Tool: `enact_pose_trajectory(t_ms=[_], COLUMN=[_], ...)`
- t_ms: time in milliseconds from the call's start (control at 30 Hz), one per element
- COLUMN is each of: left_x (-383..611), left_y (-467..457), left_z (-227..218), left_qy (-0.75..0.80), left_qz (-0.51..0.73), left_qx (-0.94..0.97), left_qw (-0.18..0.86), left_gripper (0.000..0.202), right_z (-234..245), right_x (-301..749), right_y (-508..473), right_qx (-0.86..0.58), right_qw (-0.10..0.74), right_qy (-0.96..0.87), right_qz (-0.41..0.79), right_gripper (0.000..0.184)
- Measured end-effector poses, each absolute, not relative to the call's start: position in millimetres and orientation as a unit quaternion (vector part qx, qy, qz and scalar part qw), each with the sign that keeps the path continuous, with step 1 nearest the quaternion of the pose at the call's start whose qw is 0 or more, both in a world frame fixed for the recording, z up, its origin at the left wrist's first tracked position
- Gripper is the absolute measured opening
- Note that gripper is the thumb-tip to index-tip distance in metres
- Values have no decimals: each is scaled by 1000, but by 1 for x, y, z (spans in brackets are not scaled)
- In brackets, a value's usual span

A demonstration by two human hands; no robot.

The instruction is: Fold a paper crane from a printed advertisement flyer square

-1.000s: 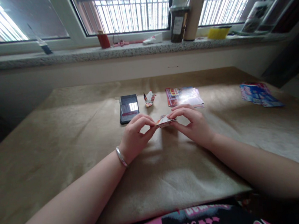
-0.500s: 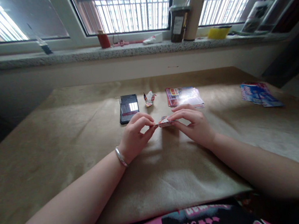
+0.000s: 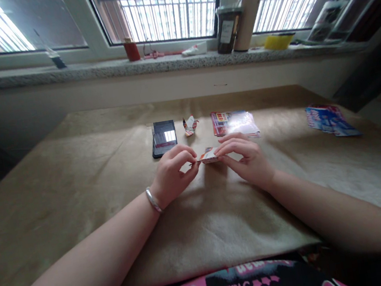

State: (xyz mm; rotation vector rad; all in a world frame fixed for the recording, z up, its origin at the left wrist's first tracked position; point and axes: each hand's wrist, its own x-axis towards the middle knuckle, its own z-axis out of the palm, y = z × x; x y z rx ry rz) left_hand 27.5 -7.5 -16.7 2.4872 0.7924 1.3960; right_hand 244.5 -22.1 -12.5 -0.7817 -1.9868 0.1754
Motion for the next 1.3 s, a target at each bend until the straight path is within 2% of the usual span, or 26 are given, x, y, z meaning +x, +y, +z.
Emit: enact_pose_trajectory(t_ms=[100,333,633,767,1300], left_x=[27,27,28,31,30], left_y=[-8,-8,-7,-11,-14], left_z=[-16,-18,-18,-14,-9], left_qy=[262,259,257,232,222], left_qz=[447,427,395,384,356], left_qx=[852,865,882,892,902], left_qw=[77,40,-25,-58,-104], left_gripper=[3,10,2,4,9], right_z=[-12,-12,-11,-9,-13], right_x=[244,239,236,228,225], right_y=[-23,-26,-25,-32,-33], right_qx=[-311,-332,-322,-308,-330], right_qw=[469,449,446,424,422], right_qy=[-825,-828,-833,-850,-843], right_qz=[50,49,54,46,41], right_gripper=[9,7,9,9,12])
